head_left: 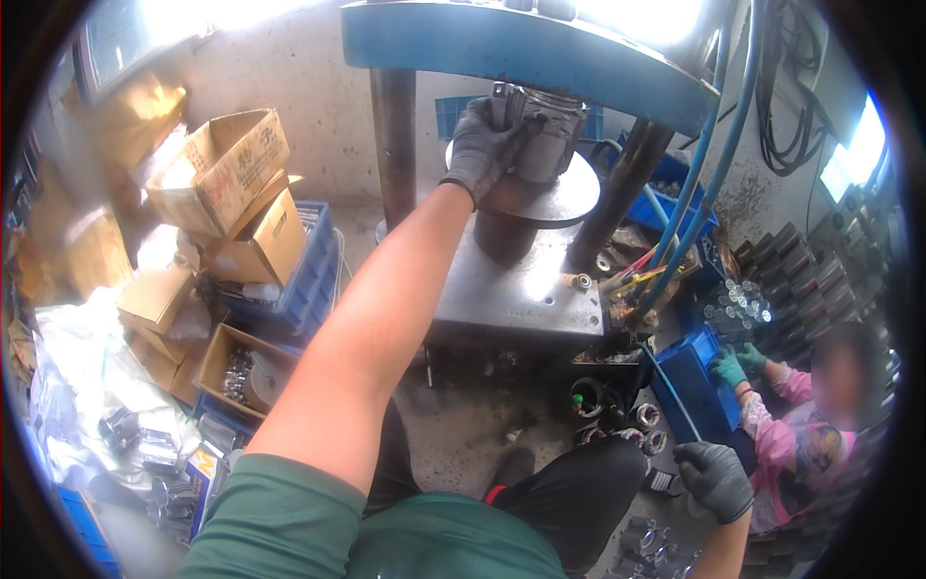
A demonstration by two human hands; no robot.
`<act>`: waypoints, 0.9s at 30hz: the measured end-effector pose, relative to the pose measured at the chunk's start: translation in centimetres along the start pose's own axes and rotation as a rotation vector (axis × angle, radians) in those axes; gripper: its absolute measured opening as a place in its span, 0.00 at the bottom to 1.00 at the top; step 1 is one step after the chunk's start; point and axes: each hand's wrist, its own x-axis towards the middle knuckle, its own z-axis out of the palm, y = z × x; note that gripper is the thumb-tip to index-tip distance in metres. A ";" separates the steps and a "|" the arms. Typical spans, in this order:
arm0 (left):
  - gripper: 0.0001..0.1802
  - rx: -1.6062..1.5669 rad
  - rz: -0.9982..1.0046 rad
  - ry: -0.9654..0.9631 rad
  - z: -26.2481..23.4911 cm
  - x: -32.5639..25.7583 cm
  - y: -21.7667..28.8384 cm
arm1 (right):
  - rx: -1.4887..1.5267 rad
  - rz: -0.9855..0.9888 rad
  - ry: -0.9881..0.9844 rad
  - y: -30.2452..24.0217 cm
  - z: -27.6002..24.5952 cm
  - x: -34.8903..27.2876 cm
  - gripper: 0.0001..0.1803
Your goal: Assemble a motor rotor and stator using a press machine in a manufacturing facility.
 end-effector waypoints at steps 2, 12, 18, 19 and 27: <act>0.42 0.082 0.049 0.042 0.2 -0.4 0.3 | -0.172 -0.010 -0.164 0.7 -0.3 -0.2 0.14; 0.40 0.113 0.070 0.033 0.1 0.6 -0.5 | -0.217 -0.028 -0.171 0.4 -0.1 0.0 0.13; 0.45 0.158 0.035 0.045 -0.1 0.1 0.0 | -0.160 -0.078 -0.101 0.0 -0.2 0.1 0.12; 0.46 0.173 0.043 0.050 -0.3 0.5 -0.5 | -0.140 -0.066 -0.082 -0.4 -0.2 0.3 0.12; 0.48 0.143 0.004 -0.010 -0.3 -0.2 0.6 | -0.221 -0.084 -0.154 0.3 -0.4 0.2 0.13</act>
